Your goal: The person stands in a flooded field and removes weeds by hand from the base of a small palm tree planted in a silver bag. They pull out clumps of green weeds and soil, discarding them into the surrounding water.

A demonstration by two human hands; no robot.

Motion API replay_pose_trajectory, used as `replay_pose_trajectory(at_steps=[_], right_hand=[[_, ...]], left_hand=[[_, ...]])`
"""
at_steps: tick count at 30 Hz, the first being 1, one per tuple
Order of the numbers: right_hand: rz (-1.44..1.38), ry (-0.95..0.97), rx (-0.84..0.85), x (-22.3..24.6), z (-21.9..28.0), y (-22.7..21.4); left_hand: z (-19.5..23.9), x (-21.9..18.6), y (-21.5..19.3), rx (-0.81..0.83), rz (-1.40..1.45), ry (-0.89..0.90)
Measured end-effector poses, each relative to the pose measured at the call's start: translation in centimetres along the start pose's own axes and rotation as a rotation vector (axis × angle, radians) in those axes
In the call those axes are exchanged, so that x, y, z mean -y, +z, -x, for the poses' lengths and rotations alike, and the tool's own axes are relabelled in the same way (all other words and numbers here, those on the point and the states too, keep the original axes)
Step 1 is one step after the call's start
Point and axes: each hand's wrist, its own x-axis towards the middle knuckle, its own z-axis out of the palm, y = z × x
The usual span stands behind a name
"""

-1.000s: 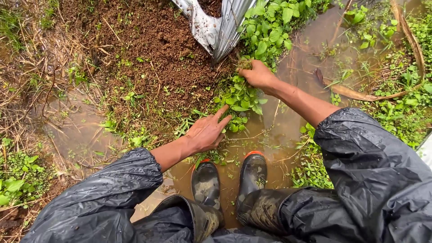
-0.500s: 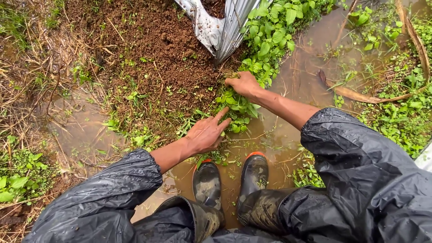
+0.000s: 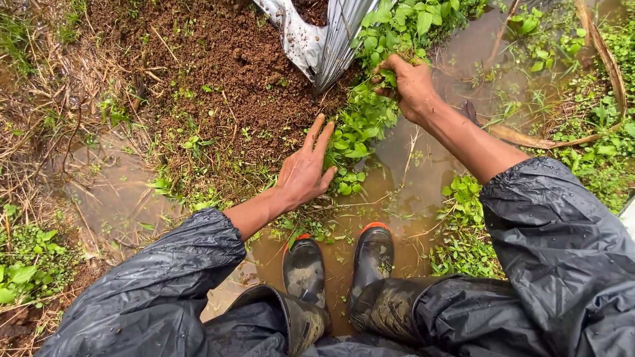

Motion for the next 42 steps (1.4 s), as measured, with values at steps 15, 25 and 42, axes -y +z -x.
replay_pose_trajectory(at_steps=[15, 25, 42], right_hand=[[1.232, -0.339, 0.320, -0.5, 5.2, 4.5], [1.434, -0.639, 0.712, -5.3, 6.6, 3.8], [1.140, -0.583, 0.385, -5.1, 1.6, 1.0]], left_hand=[[-0.4, 2.2, 4.1, 0.533, -0.124, 0.016], [1.0, 4.1, 4.6, 0.362, -0.226, 0.133], [-0.8, 0.9, -3.6, -0.046, -0.090, -0.004]])
